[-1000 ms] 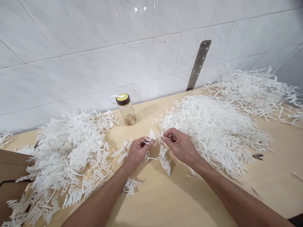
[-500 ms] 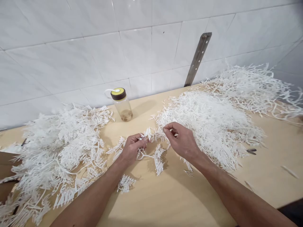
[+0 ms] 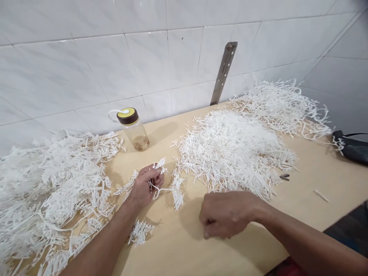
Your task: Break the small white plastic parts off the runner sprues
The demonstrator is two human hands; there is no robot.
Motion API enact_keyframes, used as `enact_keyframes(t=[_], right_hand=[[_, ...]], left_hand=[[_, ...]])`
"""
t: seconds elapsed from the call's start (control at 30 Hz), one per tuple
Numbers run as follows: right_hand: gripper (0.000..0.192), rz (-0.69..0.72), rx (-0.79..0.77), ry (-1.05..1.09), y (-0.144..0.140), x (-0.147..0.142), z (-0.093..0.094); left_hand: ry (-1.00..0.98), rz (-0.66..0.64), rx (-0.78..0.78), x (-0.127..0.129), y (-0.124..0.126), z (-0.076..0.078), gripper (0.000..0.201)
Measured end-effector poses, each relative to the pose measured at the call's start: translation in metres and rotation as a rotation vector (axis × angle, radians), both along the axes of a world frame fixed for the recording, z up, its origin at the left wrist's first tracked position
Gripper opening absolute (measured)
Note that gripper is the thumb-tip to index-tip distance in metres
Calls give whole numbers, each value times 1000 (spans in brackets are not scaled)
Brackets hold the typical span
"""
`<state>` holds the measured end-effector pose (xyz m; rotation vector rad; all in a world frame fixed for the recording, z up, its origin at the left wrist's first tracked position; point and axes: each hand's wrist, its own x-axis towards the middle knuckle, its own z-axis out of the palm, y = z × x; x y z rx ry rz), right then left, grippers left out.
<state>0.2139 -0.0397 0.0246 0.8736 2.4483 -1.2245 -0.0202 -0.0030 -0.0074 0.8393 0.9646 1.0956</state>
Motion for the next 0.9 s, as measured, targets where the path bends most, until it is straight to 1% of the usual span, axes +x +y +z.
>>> enact_keyframes(t=[0.07, 0.13, 0.17, 0.23, 0.3, 0.37, 0.4, 0.47, 0.53, 0.6, 0.67, 0.77, 0.9], right_hand=[[26, -155, 293, 80, 7, 7, 4], [23, -354, 591, 132, 14, 5, 7], [21, -435, 688, 165, 17, 1, 8], [22, -546, 733, 245, 25, -10, 5], [22, -617, 719, 366, 36, -20, 0], [22, -712, 621, 447, 49, -28, -9], [19, -786, 536, 483, 55, -30, -14], [17, -908, 305, 592, 63, -32, -24], [18, -1005, 86, 716, 64, -33, -32], [19, -1058, -104, 818, 59, -35, -38], [18, -1066, -220, 865, 50, -37, -43], [18, -1054, -192, 916, 41, -37, -49], [17, -979, -108, 922, 39, -38, -56]], left_hand=[[60, -11, -23, 0, -1, 2, 34], [148, -29, -53, 1, -1, 3, 32], [189, -38, -55, 1, -2, 3, 31], [242, -70, -15, 2, -2, 2, 33], [273, -127, 35, 3, -2, 1, 36], [303, -174, 55, 4, -2, 1, 39], [321, -194, 58, 5, -2, 2, 39], [362, -229, 68, 7, -2, 3, 40], [414, -264, 95, 9, -3, 5, 40], [467, -298, 139, 11, -4, 6, 38], [495, -332, 182, 12, -5, 7, 37], [519, -346, 223, 15, -6, 8, 36], [556, -307, 259, 18, -8, 9, 35]])
